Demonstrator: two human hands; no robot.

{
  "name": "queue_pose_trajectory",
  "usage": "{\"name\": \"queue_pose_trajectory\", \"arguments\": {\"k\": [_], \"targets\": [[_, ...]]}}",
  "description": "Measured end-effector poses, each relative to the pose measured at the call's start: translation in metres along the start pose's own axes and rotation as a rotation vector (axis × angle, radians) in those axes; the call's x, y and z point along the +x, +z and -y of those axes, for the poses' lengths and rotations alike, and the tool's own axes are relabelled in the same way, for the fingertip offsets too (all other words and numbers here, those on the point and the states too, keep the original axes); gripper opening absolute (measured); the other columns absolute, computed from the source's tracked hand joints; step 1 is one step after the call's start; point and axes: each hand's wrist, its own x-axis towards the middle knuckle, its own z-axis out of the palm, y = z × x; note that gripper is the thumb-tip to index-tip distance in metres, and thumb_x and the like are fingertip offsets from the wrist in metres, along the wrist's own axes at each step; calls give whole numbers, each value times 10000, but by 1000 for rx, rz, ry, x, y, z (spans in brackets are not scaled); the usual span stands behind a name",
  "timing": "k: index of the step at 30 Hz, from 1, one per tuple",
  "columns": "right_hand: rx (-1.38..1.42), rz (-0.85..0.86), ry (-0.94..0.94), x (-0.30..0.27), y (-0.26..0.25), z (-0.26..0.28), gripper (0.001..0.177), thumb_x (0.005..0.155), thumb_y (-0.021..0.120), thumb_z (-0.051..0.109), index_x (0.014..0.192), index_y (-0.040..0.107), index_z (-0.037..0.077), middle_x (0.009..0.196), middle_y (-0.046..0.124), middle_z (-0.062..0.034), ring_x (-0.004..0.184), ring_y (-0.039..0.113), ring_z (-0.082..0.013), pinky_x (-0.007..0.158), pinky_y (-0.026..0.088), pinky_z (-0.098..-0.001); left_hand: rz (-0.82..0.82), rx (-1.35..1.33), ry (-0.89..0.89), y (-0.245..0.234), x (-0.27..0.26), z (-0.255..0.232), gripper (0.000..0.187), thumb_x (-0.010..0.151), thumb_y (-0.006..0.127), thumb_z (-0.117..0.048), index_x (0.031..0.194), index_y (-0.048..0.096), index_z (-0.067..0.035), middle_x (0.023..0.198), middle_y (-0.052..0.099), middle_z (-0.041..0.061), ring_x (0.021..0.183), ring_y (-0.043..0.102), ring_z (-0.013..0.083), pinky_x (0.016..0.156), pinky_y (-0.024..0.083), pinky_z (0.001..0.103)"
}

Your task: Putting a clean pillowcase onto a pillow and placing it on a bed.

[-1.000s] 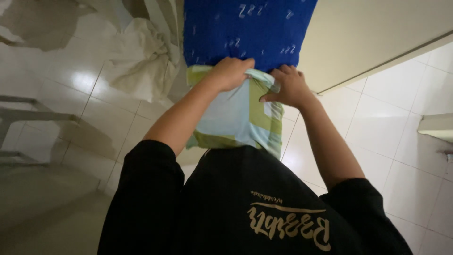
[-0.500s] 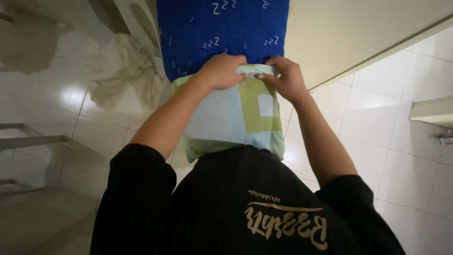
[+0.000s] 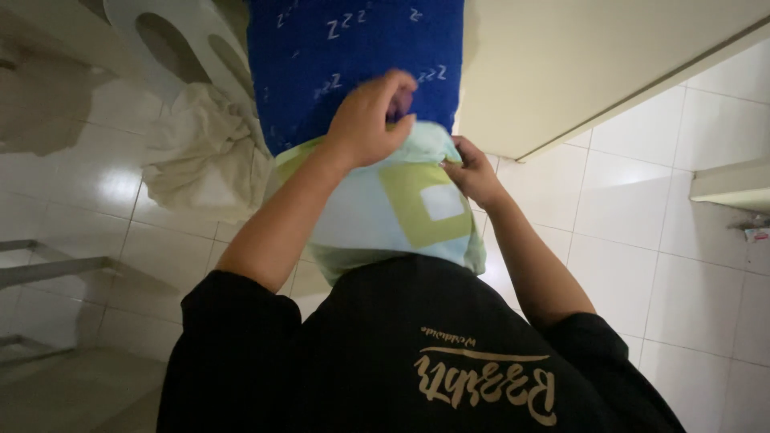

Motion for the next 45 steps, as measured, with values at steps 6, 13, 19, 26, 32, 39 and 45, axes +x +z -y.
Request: {"name": "queue_pose_trajectory", "arguments": {"k": [6,13,19,26,32,39,45], "targets": [[-32,114,63,-18,20,35,232,992,682,69,1221,689,31,1045,708,-17,953,632,-95,857,536,-277,-216,361,164,3,25,-39,550,688,862,-392,1128,633,-154,1167,626,177,1075,595,418,801,503,498],[-187,73,-107,-26,21,50,329,861,849,140,1123,683,30,940,618,-16,849,544,-88,733,459,-259,171,182,-148,45,-1,5,281,1018,631,-329,1130,635,-71,1033,694,217,947,670,436,802,511,535],[-540,379,-125,-26,6,90,348,843,860,308,976,686,38,917,634,-27,869,589,-144,774,483,-294,23,-272,-171,60,-42,32,308,1081,516,-281,1042,638,-1,1019,713,228,983,681,404,825,524,459],[-546,511,30,-47,21,113,264,930,742,296,969,745,35,908,651,-59,879,610,-184,783,483,-338,-108,-163,-78,39,-67,-22,270,990,616,-276,1146,667,-62,1156,662,148,1100,643,356,944,526,443],[-245,382,241,-34,1,43,237,983,661,298,979,711,66,795,632,22,738,548,-99,669,437,-287,47,169,10,38,-84,-69,423,797,791,-467,1035,762,-119,1339,501,196,1208,474,438,978,452,538],[-304,68,-68,3,6,33,435,1093,533,384,809,620,66,701,577,34,643,495,-68,574,412,-285,327,74,-138,75,-79,-19,550,802,771,-590,966,781,-65,1148,646,171,1084,594,375,934,484,479],[-452,42,-188,35,14,9,505,1131,539,369,753,569,36,693,523,4,686,445,-97,612,394,-305,685,-289,-260,93,-72,32,568,860,711,-595,982,766,-44,868,762,131,777,716,225,748,560,381]]}}
